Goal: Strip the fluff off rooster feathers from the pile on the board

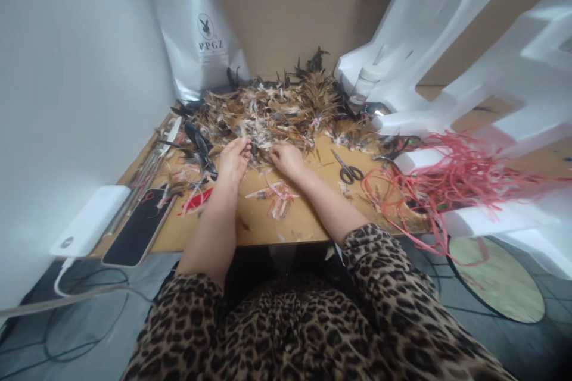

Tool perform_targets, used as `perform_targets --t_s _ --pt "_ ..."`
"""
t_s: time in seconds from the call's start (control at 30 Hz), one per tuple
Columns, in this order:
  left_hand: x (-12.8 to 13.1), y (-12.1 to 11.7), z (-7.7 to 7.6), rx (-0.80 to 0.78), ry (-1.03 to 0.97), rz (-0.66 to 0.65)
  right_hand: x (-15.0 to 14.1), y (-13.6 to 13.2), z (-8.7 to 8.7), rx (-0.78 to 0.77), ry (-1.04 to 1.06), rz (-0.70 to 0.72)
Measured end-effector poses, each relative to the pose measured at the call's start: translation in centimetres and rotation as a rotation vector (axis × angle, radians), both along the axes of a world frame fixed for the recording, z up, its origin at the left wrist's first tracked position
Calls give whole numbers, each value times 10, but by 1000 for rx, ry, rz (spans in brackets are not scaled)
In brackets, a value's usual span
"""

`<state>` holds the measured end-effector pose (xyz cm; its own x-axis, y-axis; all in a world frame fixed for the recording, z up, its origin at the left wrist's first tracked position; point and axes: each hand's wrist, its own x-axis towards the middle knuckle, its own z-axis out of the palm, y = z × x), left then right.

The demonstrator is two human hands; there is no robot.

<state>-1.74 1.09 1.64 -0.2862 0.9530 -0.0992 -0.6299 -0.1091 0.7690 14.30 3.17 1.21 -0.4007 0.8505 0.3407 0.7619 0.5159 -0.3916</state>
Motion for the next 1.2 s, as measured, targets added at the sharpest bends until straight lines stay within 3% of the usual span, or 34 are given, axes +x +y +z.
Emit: perform_targets --t_s 0.33,0.7,1.03,1.2 --pt "5 -4 1 23 65 -144 29 16 6 207 565 88" --pt "13 -11 -4 -22 71 -450 29 17 9 141 742 61" --pt "13 -10 -4 -28 36 -457 27 19 9 65 851 23" --pt "7 -7 0 -4 -23 -282 29 20 12 2 913 53"
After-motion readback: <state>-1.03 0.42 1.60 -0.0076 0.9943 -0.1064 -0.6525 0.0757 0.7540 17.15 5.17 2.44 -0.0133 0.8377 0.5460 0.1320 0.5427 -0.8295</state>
